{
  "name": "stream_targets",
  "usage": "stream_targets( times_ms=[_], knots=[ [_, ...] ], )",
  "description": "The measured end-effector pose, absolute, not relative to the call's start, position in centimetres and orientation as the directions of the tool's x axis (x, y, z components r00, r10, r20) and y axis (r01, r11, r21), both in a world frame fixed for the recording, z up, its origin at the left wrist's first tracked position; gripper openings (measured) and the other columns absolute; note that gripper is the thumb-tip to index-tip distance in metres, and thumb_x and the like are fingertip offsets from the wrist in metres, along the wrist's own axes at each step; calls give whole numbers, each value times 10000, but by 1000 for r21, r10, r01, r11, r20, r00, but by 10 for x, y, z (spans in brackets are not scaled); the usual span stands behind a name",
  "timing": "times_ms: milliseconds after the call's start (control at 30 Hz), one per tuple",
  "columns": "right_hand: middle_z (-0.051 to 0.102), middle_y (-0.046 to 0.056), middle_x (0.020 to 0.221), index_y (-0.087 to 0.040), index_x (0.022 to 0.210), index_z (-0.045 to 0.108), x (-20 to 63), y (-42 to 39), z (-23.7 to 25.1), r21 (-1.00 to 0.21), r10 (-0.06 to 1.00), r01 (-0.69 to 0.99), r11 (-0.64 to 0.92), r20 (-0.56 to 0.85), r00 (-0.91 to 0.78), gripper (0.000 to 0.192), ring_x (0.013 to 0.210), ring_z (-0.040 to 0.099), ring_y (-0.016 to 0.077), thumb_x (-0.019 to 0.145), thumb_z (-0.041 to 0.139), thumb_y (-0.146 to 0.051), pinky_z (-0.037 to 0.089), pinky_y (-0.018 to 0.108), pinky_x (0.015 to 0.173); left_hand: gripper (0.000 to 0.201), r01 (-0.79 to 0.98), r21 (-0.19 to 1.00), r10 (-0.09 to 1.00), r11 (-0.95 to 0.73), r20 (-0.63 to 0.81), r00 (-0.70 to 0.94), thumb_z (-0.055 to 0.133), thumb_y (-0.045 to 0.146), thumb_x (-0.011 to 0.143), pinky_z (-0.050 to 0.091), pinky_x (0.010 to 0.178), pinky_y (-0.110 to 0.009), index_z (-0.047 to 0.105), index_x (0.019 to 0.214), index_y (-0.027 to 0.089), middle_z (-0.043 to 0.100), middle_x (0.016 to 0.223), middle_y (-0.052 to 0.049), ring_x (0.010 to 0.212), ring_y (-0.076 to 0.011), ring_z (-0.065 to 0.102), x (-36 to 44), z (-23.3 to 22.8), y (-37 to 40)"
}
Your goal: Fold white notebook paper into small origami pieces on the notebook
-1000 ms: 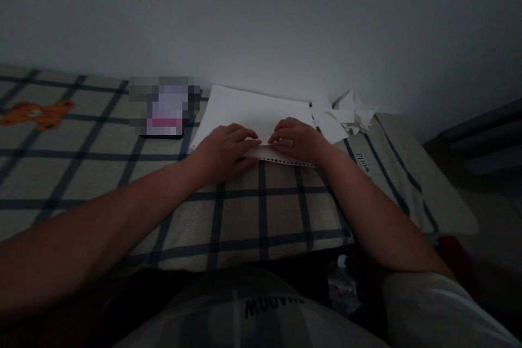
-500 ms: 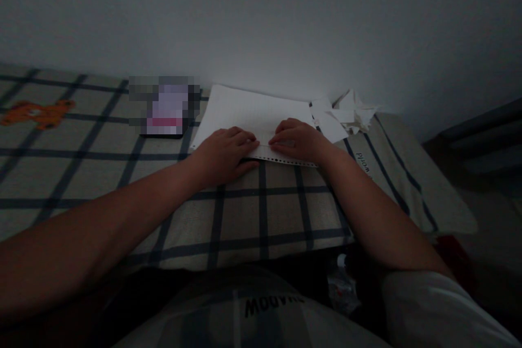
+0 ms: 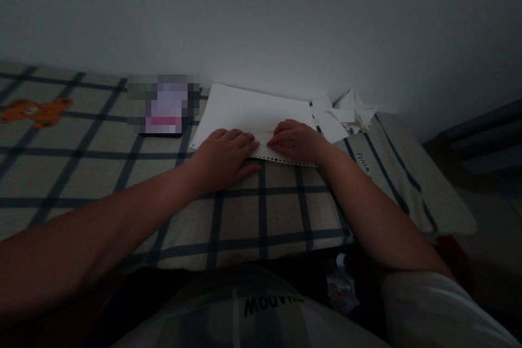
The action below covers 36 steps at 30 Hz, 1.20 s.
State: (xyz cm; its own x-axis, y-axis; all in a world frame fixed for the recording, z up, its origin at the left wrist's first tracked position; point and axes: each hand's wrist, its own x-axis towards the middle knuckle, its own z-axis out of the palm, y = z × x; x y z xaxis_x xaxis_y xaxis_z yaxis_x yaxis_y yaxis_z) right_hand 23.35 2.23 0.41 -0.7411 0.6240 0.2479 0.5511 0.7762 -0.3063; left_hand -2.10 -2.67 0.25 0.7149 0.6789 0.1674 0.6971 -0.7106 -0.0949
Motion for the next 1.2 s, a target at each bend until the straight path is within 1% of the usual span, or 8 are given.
stream_targets(
  times_ms=[100, 200, 333, 467, 667, 800, 1000, 1200],
  knots=[
    [732, 106, 980, -203, 954, 815, 231, 20, 4, -317, 625, 547, 775, 248, -740, 226, 948, 631, 227, 975, 607, -287, 505, 374, 875, 548, 721, -102, 704, -685, 163, 691, 456, 541, 1052, 451, 1052, -460, 628, 1396, 152, 668, 1412, -130, 1285, -328, 604, -20, 4, -28],
    [723, 106, 976, -199, 948, 811, 229, 18, 5, -302, 614, 542, 784, 249, -749, 242, 948, 623, 224, 987, 589, -288, 495, 364, 874, 536, 738, -99, 726, -667, 135, 675, 488, 531, 1039, 458, 1051, -440, 635, 1370, 136, 679, 1384, -138, 1262, -322, 619, -18, 7, -30],
    [719, 115, 971, -188, 960, 809, 226, 19, 4, -248, 594, 543, 803, 242, -767, 268, 935, 610, 227, 1005, 568, -296, 479, 362, 861, 549, 731, -102, 722, -675, 115, 682, 493, 514, 1036, 483, 1031, -438, 620, 1376, 102, 668, 1382, -168, 1240, -328, 631, -17, 8, -32],
    [720, 109, 981, -184, 993, 800, 224, 19, 1, -178, 574, 546, 819, 247, -781, 304, 928, 598, 220, 1035, 528, -313, 457, 351, 839, 562, 725, -106, 718, -680, 101, 688, 471, 509, 1048, 486, 1056, -430, 586, 1431, 114, 638, 1432, -167, 1295, -332, 607, -16, 6, -34],
    [721, 90, 1019, -199, 1011, 764, 215, 13, 3, -74, 617, 617, 784, 205, -760, 293, 918, 576, 211, 1050, 483, -272, 412, 339, 797, 601, 724, -69, 715, -687, 119, 689, 511, 519, 1030, 488, 1071, -470, 593, 1426, 75, 642, 1417, -197, 1302, -360, 598, -16, 5, -36],
    [724, 103, 1016, -168, 1017, 751, 210, 9, 9, -30, 638, 642, 766, 156, -754, 276, 920, 580, 219, 1033, 479, -215, 403, 342, 791, 645, 726, -71, 716, -684, 129, 686, 499, 568, 1027, 475, 1087, -478, 586, 1440, 81, 632, 1439, -196, 1326, -364, 589, -16, 6, -38],
    [741, 88, 991, -186, 961, 770, 211, 7, 17, -33, 650, 651, 758, 106, -752, 258, 879, 600, 211, 1001, 516, -212, 398, 344, 776, 646, 745, -57, 735, -665, 132, 666, 479, 578, 1033, 480, 1075, -497, 587, 1454, 101, 621, 1467, -188, 1325, -362, 597, -17, 7, -39],
    [773, 86, 991, -182, 935, 798, 216, 3, 27, -37, 686, 685, 727, 54, -726, 251, 875, 651, 209, 972, 553, -222, 427, 342, 764, 662, 751, -91, 743, -654, 108, 660, 469, 587, 1040, 474, 1079, -483, 569, 1472, 97, 602, 1496, -182, 1340, -359, 592, -16, 7, -38]
  ],
)
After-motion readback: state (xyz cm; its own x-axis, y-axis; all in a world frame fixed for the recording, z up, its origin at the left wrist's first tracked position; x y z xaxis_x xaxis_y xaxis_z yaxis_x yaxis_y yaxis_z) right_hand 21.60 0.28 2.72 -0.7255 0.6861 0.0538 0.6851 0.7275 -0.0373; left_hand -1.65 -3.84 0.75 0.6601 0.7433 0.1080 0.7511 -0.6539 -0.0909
